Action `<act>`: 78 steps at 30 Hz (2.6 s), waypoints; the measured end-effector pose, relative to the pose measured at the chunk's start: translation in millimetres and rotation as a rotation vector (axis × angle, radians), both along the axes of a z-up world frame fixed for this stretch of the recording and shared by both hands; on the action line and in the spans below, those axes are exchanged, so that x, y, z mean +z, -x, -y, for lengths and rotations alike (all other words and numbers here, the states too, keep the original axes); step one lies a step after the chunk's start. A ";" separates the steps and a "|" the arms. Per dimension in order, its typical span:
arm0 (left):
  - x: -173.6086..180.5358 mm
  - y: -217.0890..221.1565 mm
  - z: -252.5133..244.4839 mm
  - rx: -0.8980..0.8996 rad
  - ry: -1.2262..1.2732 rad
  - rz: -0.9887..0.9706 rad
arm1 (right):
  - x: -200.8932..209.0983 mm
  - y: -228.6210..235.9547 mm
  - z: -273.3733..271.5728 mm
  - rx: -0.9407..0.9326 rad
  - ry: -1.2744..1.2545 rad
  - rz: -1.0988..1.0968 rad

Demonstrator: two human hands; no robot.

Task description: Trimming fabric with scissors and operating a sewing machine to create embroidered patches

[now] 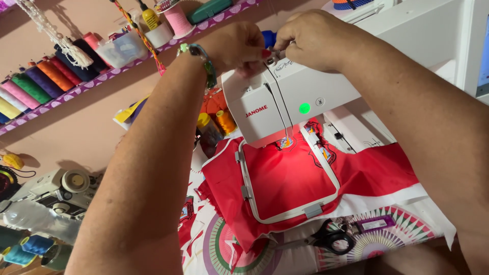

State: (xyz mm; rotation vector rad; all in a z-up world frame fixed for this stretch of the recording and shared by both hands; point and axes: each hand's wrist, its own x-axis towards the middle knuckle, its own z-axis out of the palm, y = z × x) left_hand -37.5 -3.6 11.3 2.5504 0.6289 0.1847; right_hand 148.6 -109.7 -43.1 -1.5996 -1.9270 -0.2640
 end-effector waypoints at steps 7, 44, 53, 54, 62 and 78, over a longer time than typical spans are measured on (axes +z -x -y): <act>-11.1 -11.0 -32.0 0.209 -0.352 0.009 | -0.3 0.2 -0.1 0.009 -0.013 -0.023; -254.8 33.8 82.3 -0.146 -1.364 -0.011 | -1.1 3.3 8.1 -0.005 0.013 -0.027; -173.6 93.4 120.7 -0.324 -0.982 0.078 | -0.2 3.8 7.9 -0.032 0.041 -0.016; -152.2 92.2 124.0 -0.323 -0.980 0.076 | -1.2 5.2 9.4 -0.030 0.043 -0.019; -50.9 41.1 57.3 -0.150 -0.690 0.559 | 0.2 4.6 9.2 -0.007 -0.015 0.011; -83.6 52.8 104.2 0.043 -0.362 0.420 | 1.1 12.9 24.9 -0.058 0.028 -0.032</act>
